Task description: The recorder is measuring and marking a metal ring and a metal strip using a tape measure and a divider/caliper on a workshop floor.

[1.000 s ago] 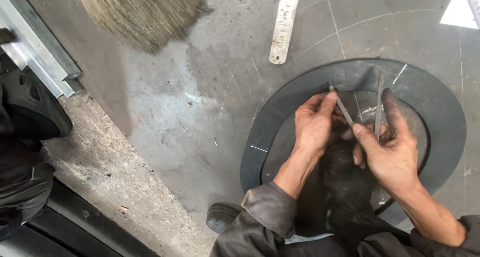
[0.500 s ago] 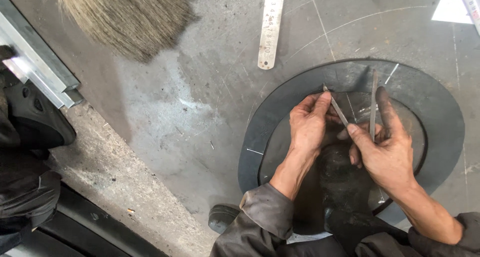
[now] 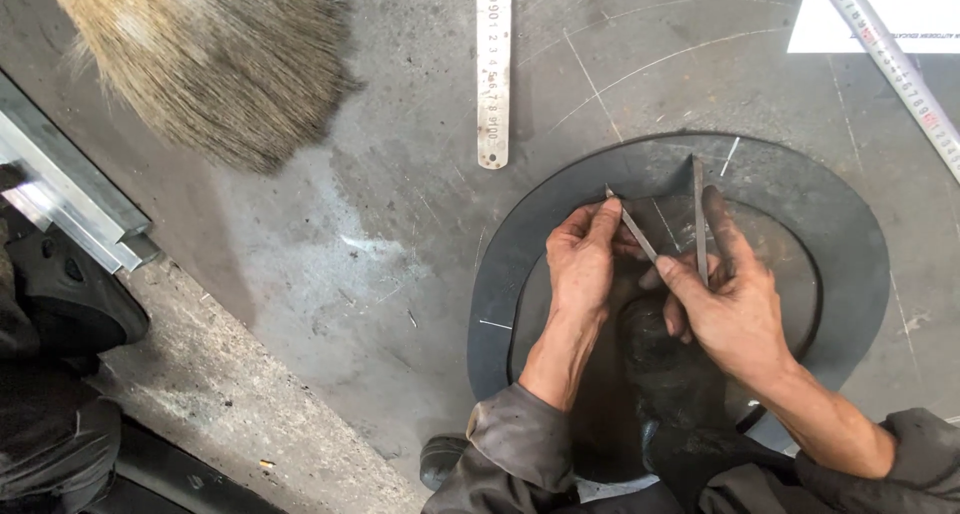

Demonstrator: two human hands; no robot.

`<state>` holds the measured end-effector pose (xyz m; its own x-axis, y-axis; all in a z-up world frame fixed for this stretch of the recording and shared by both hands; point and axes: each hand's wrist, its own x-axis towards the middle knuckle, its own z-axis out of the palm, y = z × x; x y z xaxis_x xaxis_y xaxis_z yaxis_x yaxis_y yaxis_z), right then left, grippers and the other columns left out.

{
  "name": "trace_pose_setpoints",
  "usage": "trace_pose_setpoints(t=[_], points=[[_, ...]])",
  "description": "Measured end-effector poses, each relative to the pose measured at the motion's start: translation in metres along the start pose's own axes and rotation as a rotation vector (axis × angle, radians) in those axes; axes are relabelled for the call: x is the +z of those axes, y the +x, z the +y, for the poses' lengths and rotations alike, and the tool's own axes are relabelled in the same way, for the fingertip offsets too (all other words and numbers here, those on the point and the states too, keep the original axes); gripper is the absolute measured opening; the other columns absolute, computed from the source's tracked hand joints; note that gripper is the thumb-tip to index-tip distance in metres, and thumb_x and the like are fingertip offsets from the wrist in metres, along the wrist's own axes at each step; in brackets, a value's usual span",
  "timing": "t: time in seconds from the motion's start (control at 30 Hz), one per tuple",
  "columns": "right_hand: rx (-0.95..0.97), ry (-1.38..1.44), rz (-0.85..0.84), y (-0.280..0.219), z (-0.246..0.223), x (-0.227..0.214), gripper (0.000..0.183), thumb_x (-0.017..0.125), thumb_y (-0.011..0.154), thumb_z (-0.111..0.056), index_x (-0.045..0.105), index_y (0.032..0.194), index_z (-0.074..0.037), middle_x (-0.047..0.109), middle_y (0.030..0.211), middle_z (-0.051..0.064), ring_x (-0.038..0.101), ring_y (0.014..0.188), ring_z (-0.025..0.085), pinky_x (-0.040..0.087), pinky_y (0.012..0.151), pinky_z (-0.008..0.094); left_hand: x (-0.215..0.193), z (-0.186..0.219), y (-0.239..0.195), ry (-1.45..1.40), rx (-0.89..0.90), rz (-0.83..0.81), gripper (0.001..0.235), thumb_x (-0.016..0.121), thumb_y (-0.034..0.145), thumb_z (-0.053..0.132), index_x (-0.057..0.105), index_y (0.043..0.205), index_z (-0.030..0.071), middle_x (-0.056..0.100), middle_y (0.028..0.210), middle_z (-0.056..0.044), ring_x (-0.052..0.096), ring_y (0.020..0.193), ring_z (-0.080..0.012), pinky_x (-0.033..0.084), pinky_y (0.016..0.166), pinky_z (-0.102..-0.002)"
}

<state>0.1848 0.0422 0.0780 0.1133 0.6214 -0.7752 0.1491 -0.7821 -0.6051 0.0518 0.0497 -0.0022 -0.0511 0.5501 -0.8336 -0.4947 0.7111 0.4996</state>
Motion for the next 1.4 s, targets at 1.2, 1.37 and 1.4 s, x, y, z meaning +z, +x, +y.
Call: trace_pose_setpoints(t=[1.2, 1.37, 1.4], points=[[-0.088, 0.183, 0.045, -0.005, 0.029, -0.011, 0.086, 0.060, 0.096, -0.003, 0.014, 0.169, -0.005, 0.069, 0.083, 0.010, 0.058, 0.050, 0.013, 0.044, 0.039, 0.027, 0.021, 0.003, -0.007, 0.082, 0.006, -0.069, 0.025, 0.062, 0.104, 0.019, 0.068, 0.107, -0.005, 0.071, 0.083, -0.007, 0.066, 0.069, -0.0137, 0.055, 0.064, -0.028], [-0.081, 0.245, 0.038, -0.004, 0.029, -0.015, 0.085, 0.059, 0.098, -0.002, 0.013, 0.169, -0.004, 0.068, 0.086, 0.012, 0.058, 0.051, 0.013, 0.044, 0.040, 0.027, 0.024, 0.004, -0.008, 0.087, -0.008, -0.065, 0.025, 0.061, 0.105, 0.019, 0.068, 0.108, -0.006, 0.070, 0.082, -0.008, 0.066, 0.068, -0.0139, 0.055, 0.064, -0.028], [-0.092, 0.264, 0.021, -0.004, 0.027, -0.015, 0.085, 0.058, 0.098, -0.002, 0.011, 0.169, -0.004, 0.068, 0.087, 0.012, 0.059, 0.051, 0.014, 0.045, 0.040, 0.026, 0.025, 0.008, -0.010, 0.097, -0.008, -0.065, 0.026, 0.061, 0.105, 0.019, 0.068, 0.108, -0.006, 0.070, 0.082, -0.008, 0.066, 0.069, -0.0137, 0.055, 0.065, -0.028]])
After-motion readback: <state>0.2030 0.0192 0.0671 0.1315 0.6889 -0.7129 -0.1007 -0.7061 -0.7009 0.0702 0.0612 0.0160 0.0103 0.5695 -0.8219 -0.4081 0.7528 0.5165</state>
